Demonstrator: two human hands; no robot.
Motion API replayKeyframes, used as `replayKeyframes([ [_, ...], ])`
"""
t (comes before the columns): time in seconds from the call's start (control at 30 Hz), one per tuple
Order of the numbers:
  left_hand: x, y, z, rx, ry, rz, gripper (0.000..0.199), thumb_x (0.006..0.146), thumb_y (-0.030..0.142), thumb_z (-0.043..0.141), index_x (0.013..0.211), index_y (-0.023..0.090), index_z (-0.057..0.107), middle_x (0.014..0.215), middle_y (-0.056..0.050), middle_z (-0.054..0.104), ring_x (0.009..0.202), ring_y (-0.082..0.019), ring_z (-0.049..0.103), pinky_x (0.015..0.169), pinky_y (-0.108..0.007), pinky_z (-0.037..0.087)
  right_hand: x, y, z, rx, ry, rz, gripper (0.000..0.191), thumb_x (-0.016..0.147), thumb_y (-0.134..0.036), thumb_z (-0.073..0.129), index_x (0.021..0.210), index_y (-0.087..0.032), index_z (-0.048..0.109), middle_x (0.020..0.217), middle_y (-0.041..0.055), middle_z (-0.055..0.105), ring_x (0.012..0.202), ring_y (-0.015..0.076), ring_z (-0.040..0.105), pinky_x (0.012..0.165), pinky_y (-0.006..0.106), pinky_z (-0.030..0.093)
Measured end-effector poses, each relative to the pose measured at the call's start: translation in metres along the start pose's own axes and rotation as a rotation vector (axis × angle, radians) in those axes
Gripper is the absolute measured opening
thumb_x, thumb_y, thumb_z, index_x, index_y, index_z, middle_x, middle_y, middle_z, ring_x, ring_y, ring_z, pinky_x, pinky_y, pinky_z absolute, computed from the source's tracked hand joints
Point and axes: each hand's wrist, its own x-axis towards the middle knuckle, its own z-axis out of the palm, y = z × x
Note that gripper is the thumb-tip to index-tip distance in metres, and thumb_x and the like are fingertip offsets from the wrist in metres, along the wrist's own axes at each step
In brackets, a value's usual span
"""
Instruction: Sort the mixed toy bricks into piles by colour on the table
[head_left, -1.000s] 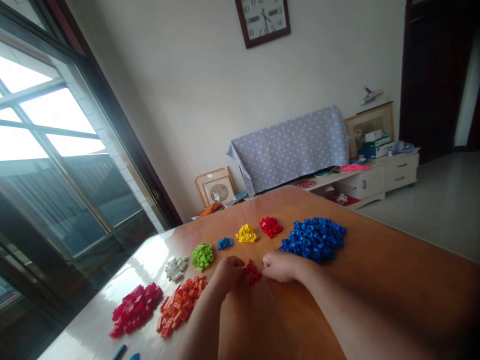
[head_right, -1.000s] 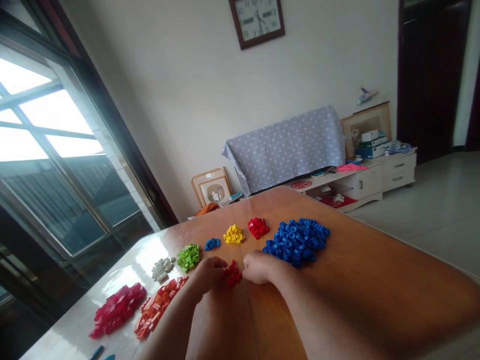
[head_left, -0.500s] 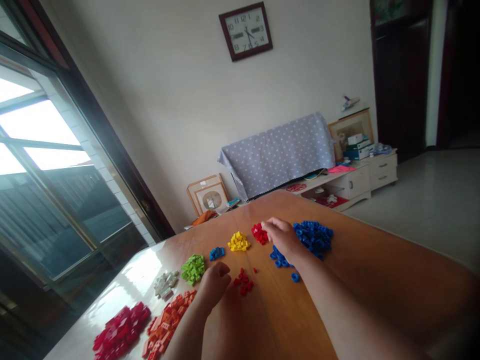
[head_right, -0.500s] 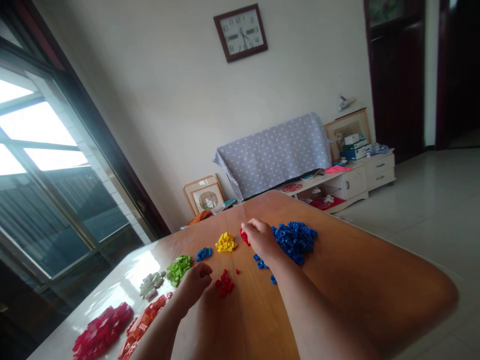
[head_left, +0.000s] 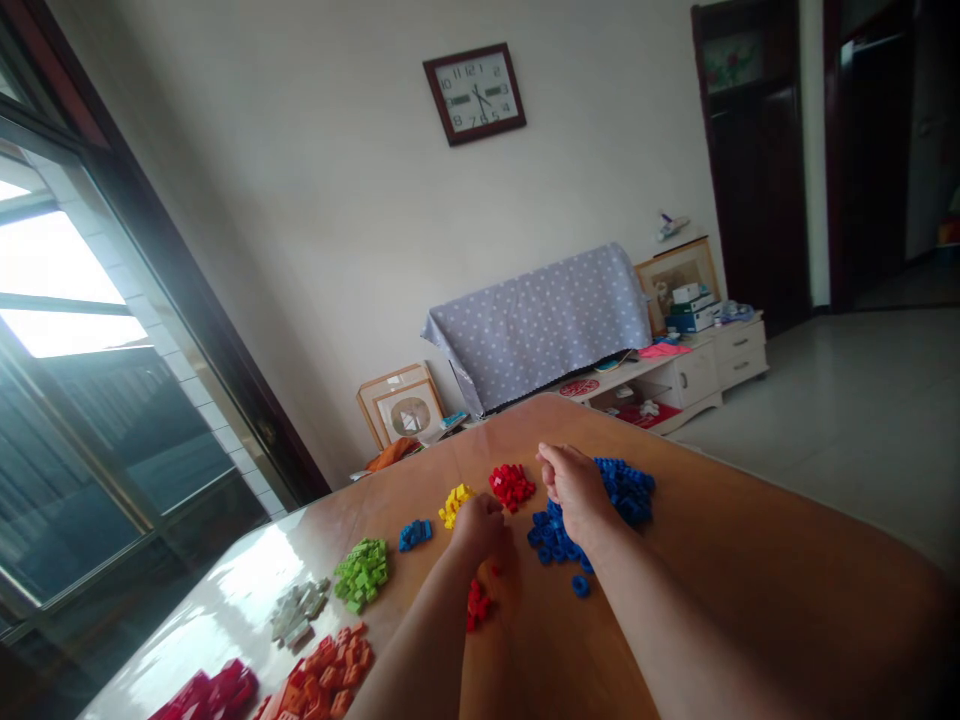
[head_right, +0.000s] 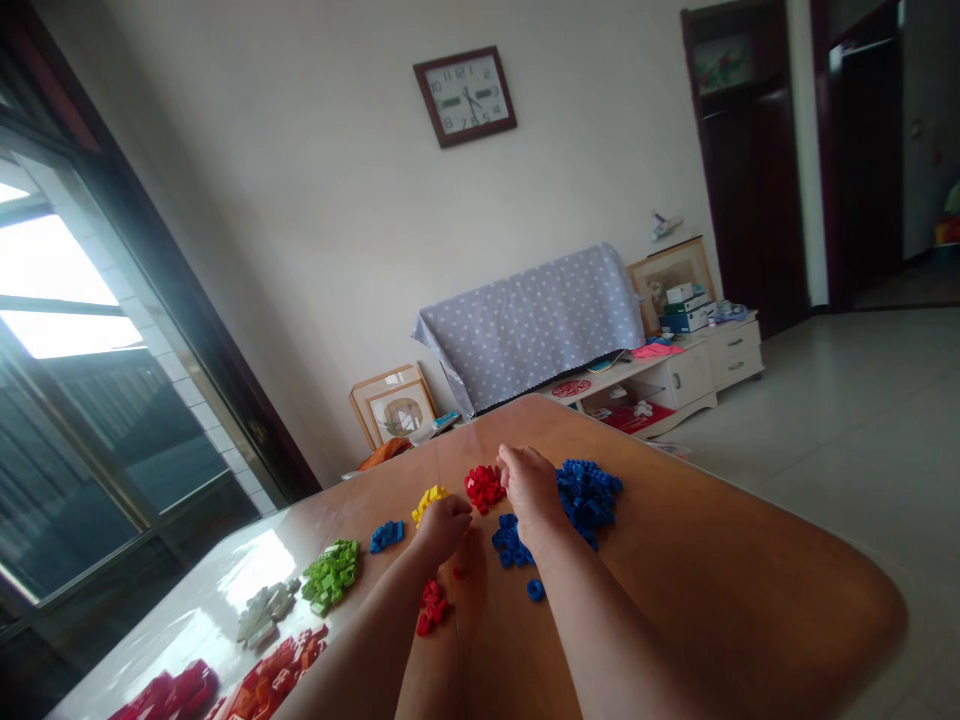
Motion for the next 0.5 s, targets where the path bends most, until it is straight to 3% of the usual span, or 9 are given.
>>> replayKeyframes([
  [0.17,0.006,-0.005,-0.007,-0.015,-0.015,-0.016,0.03,0.075,0.01,0.054,0.1,0.016,0.07,0.078,-0.002,0.068,0.075,-0.014,0.06,0.069,-0.023,0.043,0.003,0.002,-0.002,0.0,0.012,-0.019,0.025,0.073,-0.042,0.068,0.067,-0.019,0.059,0.044,-0.0068,0.046,0.038,0.0067,0.031,0.041,0.025,0.022],
  [0.37,-0.019,-0.021,-0.032,-0.045,-0.147,-0.009,0.025,0.077,0.019,0.058,0.097,0.015,0.07,0.079,-0.001,0.065,0.067,-0.012,0.057,0.062,-0.021,0.042,0.0,0.007,-0.004,-0.098,-0.04,-0.038,0.024,0.076,-0.04,0.065,0.067,-0.018,0.061,0.045,-0.0054,0.048,0.039,0.0076,0.033,0.042,0.025,0.023],
  [0.5,-0.037,-0.032,-0.052,-0.01,-0.168,-0.046,0.023,0.074,0.017,0.059,0.093,0.013,0.07,0.069,0.001,0.06,0.057,-0.009,0.049,0.054,-0.021,0.035,-0.003,0.012,-0.002,-0.142,-0.09,-0.03,0.025,0.075,-0.041,0.066,0.065,-0.018,0.061,0.046,-0.0053,0.049,0.04,0.0079,0.034,0.044,0.025,0.026],
])
